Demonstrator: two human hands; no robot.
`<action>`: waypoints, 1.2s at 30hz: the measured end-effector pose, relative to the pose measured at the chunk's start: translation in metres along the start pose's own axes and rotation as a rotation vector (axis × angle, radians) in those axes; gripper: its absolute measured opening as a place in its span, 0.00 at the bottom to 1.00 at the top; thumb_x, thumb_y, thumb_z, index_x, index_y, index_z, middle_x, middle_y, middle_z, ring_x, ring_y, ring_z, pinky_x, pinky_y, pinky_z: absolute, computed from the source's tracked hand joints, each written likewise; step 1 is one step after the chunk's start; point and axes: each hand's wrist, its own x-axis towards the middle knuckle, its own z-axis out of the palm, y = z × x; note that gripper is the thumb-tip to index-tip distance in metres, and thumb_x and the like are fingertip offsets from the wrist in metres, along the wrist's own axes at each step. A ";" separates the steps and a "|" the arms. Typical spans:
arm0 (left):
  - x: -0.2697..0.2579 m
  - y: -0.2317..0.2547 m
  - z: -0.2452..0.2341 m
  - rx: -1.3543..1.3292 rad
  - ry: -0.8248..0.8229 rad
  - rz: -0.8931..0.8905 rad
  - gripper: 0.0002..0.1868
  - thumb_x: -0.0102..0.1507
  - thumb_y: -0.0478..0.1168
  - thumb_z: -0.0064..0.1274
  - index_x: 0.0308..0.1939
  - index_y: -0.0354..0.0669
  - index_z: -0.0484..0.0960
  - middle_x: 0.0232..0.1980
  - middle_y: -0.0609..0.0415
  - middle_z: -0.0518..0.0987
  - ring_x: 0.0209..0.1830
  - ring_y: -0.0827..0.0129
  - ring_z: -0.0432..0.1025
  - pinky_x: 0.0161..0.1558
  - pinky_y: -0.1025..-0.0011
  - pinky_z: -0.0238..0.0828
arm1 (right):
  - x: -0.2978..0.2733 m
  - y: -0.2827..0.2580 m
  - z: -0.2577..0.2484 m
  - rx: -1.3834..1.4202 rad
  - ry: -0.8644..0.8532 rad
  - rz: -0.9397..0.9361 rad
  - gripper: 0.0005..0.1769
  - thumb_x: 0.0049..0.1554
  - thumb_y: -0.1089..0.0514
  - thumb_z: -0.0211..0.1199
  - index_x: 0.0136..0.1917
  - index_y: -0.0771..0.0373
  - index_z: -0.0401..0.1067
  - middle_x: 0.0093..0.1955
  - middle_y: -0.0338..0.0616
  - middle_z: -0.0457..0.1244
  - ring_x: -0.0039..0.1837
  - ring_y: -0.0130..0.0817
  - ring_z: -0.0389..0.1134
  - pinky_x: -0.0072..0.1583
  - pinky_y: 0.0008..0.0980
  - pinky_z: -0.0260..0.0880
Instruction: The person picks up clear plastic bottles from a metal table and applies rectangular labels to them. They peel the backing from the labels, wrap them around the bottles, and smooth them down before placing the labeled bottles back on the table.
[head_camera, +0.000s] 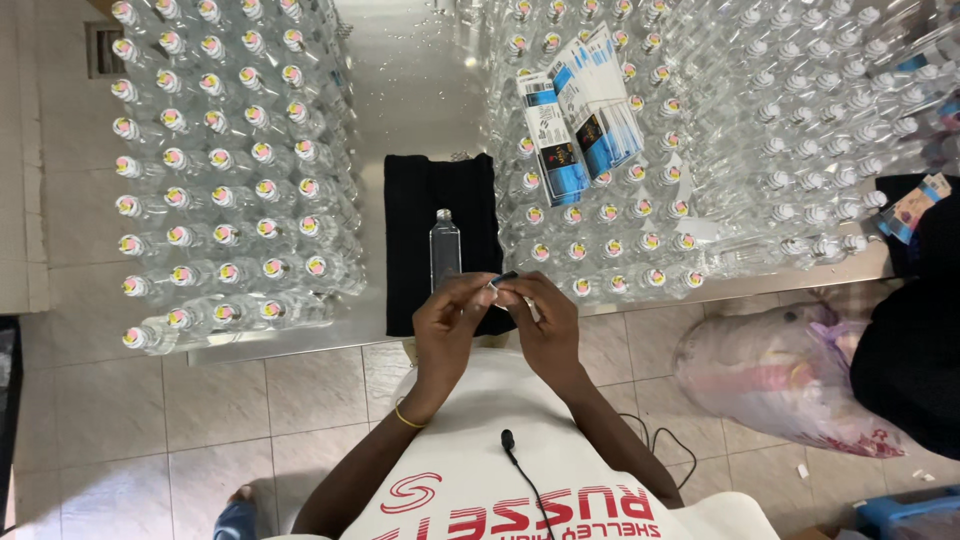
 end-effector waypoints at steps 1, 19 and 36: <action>0.001 0.003 0.006 0.004 0.002 -0.005 0.10 0.69 0.30 0.62 0.55 0.37 0.88 0.51 0.45 0.89 0.55 0.63 0.84 0.59 0.63 0.79 | -0.001 -0.003 -0.005 0.003 -0.001 0.005 0.07 0.66 0.68 0.66 0.56 0.68 0.83 0.43 0.53 0.72 0.48 0.45 0.78 0.54 0.44 0.79; 0.223 -0.123 0.265 -0.488 -0.373 -0.616 0.10 0.78 0.44 0.46 0.47 0.45 0.77 0.31 0.56 0.82 0.26 0.76 0.80 0.32 0.74 0.79 | -0.135 0.004 -0.237 0.288 1.148 -0.025 0.08 0.74 0.56 0.56 0.55 0.63 0.67 0.50 0.46 0.67 0.52 0.36 0.72 0.52 0.34 0.78; 0.197 -0.110 0.344 0.362 -0.562 -0.019 0.27 0.73 0.52 0.52 0.73 0.46 0.72 0.76 0.45 0.64 0.78 0.55 0.65 0.79 0.55 0.68 | -0.121 -0.017 -0.274 0.706 1.099 0.025 0.09 0.69 0.55 0.64 0.51 0.62 0.72 0.38 0.42 0.68 0.46 0.30 0.69 0.48 0.27 0.67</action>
